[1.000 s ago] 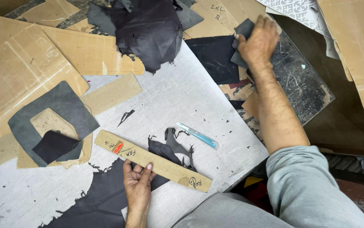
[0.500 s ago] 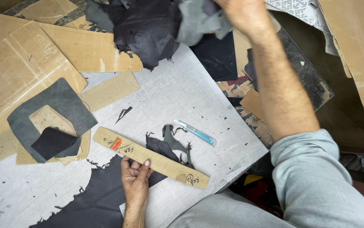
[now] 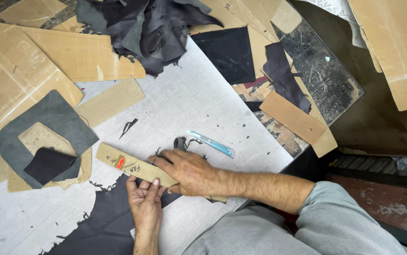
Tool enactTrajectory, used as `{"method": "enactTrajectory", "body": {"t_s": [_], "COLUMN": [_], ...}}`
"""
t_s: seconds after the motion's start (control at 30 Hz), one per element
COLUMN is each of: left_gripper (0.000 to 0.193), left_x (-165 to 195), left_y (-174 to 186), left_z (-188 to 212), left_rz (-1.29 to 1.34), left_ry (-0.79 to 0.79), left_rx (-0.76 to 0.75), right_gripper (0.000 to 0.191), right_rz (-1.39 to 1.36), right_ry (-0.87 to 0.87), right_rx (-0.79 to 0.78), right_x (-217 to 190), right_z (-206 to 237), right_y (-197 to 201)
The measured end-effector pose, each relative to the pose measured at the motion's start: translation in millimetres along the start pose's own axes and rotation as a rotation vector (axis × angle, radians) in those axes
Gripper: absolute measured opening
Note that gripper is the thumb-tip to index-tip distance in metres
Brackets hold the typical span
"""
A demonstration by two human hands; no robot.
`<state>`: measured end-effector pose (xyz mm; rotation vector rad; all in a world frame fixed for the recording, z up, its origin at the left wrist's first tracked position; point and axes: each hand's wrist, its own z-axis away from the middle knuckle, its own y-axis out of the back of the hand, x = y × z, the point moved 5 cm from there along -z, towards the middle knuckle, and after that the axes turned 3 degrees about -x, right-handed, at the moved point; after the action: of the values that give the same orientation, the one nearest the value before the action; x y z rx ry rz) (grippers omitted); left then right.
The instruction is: The person places cardboard templates on dark leather pieces and uses a utility knife to cut along the template edges. They repeatedly reposition templates and cut multiple leather pieces, then set the cut pieces aside on the worktable.
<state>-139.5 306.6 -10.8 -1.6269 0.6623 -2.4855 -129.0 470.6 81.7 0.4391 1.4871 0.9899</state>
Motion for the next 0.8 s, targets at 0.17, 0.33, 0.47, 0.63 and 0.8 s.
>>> {"method": "enactTrajectory", "body": {"t_s": [0.17,0.33,0.47,0.63,0.8], "left_gripper": [0.039,0.029,0.028,0.028,0.030], "left_x": [-2,-5,-7,-9,3], "left_y": [-1,-3,-3,-9,-21], "left_z": [3,4,5,8,18], "left_rz": [-0.007,-0.070,-0.135,-0.217,-0.295], "left_ry": [-0.040,-0.025,-0.052,-0.120,-0.140], "left_rx": [-0.083,-0.117,-0.107,-0.115,-0.109], "right_gripper": [0.072,0.059,0.058,0.061,0.053], "right_rz": [0.023,0.154,0.289,0.361,0.333], "right_ry": [0.085,0.161,0.053,-0.109,-0.170], "right_rx": [0.168,0.435,0.520,0.650,0.782], "right_x": [-10,15,61,102,99], "right_z": [27,45,61,81,87], "right_y": [1,27,71,124,111]}}
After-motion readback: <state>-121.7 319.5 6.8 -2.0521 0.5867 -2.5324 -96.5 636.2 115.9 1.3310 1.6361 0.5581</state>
